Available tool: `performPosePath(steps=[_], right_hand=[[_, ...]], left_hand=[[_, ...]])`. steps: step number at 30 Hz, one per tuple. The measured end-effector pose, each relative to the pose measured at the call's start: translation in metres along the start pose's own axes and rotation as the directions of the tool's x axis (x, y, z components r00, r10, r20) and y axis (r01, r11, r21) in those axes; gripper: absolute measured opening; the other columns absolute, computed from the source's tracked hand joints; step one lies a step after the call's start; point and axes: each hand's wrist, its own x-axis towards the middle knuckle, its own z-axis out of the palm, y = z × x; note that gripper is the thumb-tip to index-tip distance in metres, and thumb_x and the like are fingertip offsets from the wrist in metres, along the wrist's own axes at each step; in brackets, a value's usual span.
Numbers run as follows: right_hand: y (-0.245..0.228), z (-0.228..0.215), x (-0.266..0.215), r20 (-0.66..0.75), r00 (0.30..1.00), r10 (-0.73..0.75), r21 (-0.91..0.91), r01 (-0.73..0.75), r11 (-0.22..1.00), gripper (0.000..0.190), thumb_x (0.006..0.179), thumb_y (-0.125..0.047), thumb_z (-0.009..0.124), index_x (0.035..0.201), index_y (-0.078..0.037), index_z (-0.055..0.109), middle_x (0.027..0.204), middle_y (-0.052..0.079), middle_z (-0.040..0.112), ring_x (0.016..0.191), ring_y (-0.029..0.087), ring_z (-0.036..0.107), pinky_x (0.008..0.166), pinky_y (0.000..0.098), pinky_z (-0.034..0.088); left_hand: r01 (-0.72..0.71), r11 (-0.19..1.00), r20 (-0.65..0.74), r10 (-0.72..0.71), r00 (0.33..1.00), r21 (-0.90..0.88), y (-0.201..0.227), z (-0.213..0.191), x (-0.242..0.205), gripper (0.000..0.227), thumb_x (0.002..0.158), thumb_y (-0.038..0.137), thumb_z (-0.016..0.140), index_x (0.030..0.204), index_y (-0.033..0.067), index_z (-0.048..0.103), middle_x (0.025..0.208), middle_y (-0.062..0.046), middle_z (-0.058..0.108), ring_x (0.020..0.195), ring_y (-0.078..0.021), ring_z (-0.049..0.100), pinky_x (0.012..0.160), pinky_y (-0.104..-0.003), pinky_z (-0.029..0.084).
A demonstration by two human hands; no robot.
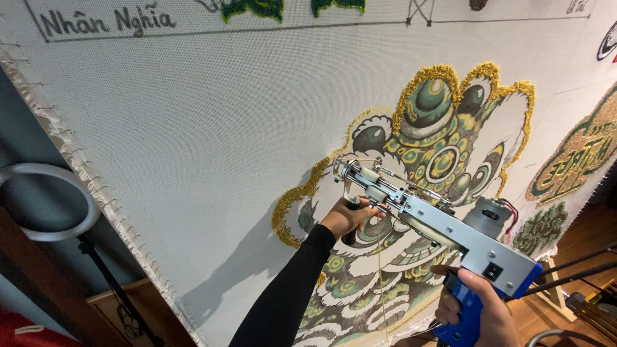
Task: The person uses a tufting gun to apply yarn to a large canvas, following the outlines of a lion dance head design.
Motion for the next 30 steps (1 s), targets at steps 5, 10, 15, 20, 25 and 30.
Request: performPosePath(steps=[5, 10, 15, 20, 25, 30], right_hand=[[-0.002, -0.007, -0.007, 0.018, 1.0, -0.009, 0.008, 0.009, 1.0, 0.058, 0.08, -0.038, 0.064, 0.114, 0.009, 0.067, 0.054, 0.007, 0.04, 0.046, 0.018, 0.038, 0.046, 0.0314, 0.034], [0.007, -0.004, 0.0, 0.014, 1.0, 0.018, 0.019, -0.018, 1.0, 0.053, 0.084, -0.033, 0.067, 0.114, 0.01, 0.065, 0.056, 0.006, 0.04, 0.048, 0.017, 0.037, 0.046, 0.0313, 0.032], [0.017, -0.009, 0.01, 0.022, 0.999, -0.037, 0.043, 0.036, 0.998, 0.047, 0.091, -0.028, 0.068, 0.121, 0.008, 0.065, 0.078, 0.01, 0.065, 0.055, 0.017, 0.041, 0.049, 0.0337, 0.034], [0.022, -0.017, 0.02, 0.13, 0.99, 0.049, 0.095, -0.062, 0.994, 0.052, 0.094, -0.032, 0.072, 0.122, 0.011, 0.065, 0.065, 0.01, 0.05, 0.053, 0.018, 0.042, 0.048, 0.0332, 0.036], [0.016, 0.013, 0.009, -0.071, 0.997, 0.009, 0.038, -0.006, 0.999, 0.037, 0.084, -0.028, 0.064, 0.109, -0.002, 0.062, 0.077, 0.009, 0.065, 0.051, 0.015, 0.038, 0.045, 0.0308, 0.03], [0.012, 0.025, 0.009, -0.029, 0.999, 0.033, 0.027, -0.032, 0.999, 0.041, 0.086, -0.03, 0.067, 0.108, 0.005, 0.064, 0.067, 0.008, 0.054, 0.048, 0.016, 0.039, 0.045, 0.0324, 0.033]], left_hand=[[0.08, 0.975, -0.063, -0.068, 0.996, 0.207, 0.023, 0.016, -0.009, 0.029, 0.094, 0.028, 0.073, 0.097, 0.0, 0.079, 0.074, -0.006, 0.069, 0.047, -0.0075, 0.053, 0.047, -0.026, 0.045], [0.091, 0.996, -0.082, -0.089, 0.993, 0.018, 0.006, 0.007, -0.016, 0.028, 0.093, 0.026, 0.074, 0.091, -0.0025, 0.074, 0.08, -0.005, 0.079, 0.044, -0.0102, 0.054, 0.047, -0.028, 0.05], [0.104, 0.994, -0.11, -0.099, 0.989, 0.035, -0.008, 0.0, -0.015, 0.026, 0.095, 0.024, 0.071, 0.086, 0.0002, 0.073, 0.083, -0.005, 0.079, 0.045, -0.008, 0.055, 0.046, -0.026, 0.051], [0.078, 0.995, -0.088, -0.083, 0.993, -0.064, -0.011, -0.003, -0.017, 0.021, 0.092, 0.022, 0.071, 0.088, 0.0009, 0.07, 0.091, -0.003, 0.081, 0.049, -0.0075, 0.059, 0.047, -0.026, 0.05], [0.248, 0.966, -0.214, -0.227, 0.95, 0.073, -0.011, -0.008, -0.015, 0.025, 0.095, 0.027, 0.077, 0.084, 0.0053, 0.072, 0.074, -0.016, 0.068, 0.048, -0.0116, 0.057, 0.048, -0.027, 0.049], [0.195, 0.98, -0.176, -0.185, 0.967, 0.042, -0.005, -0.012, -0.013, 0.036, 0.09, 0.031, 0.074, 0.065, 0.0051, 0.067, 0.074, 0.0, 0.078, 0.046, -0.0103, 0.054, 0.047, -0.028, 0.048]])
